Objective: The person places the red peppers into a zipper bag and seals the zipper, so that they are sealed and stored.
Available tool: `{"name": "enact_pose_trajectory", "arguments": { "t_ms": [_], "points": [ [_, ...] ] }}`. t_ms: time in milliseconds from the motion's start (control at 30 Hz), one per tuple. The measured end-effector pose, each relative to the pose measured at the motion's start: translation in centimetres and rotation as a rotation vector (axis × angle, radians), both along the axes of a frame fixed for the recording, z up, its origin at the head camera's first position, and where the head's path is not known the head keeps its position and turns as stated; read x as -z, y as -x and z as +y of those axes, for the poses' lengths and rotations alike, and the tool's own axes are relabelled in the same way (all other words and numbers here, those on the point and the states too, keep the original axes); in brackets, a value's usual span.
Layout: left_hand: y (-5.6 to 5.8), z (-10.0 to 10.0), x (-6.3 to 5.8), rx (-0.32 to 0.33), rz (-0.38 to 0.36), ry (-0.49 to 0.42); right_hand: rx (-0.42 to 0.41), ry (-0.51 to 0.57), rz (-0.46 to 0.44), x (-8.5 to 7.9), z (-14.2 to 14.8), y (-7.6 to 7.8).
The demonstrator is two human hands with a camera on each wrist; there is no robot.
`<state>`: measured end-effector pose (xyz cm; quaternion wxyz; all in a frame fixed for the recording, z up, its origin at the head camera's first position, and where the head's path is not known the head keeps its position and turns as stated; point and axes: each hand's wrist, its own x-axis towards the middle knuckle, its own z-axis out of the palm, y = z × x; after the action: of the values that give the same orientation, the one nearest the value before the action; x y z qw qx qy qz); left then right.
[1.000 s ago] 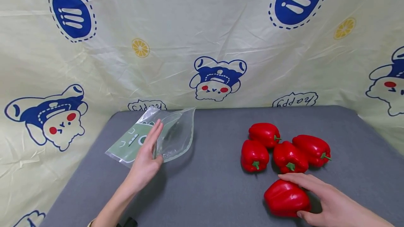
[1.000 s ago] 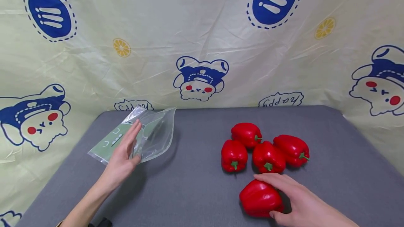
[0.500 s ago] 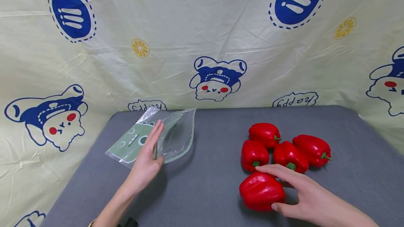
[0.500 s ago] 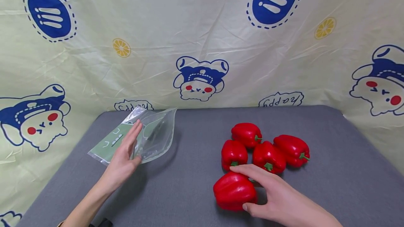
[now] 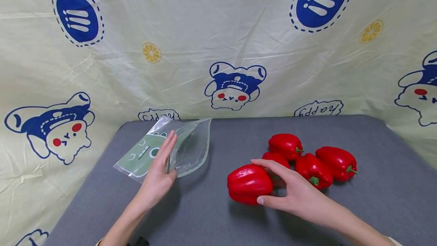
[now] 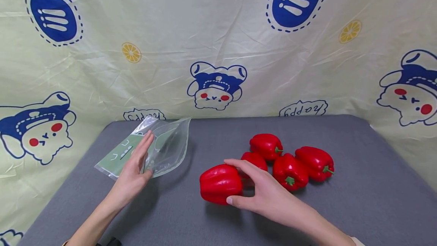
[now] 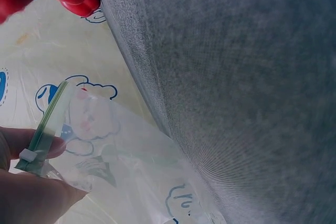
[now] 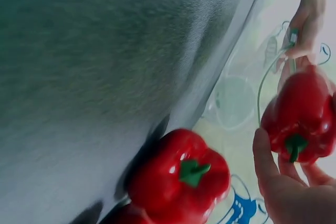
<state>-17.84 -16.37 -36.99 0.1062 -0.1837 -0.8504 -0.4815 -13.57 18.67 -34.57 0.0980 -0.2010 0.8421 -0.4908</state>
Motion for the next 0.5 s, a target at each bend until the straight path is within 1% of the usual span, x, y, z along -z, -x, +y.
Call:
{"name": "enact_pose_trajectory", "arguments": {
  "t_ms": [133,367,500],
  "points": [
    [0.0,0.1,0.0,0.006,0.013,-0.001,0.035,0.059,-0.03,-0.1,-1.3,0.7],
    [0.0,0.1,-0.1,0.009,0.004,0.001,0.036,0.111,-0.049,-0.2,-3.2,2.0],
    [-0.1,0.0,-0.2,0.016,-0.004,0.002,0.04,0.138,-0.07,-0.1,-4.3,2.6]
  ]
}}
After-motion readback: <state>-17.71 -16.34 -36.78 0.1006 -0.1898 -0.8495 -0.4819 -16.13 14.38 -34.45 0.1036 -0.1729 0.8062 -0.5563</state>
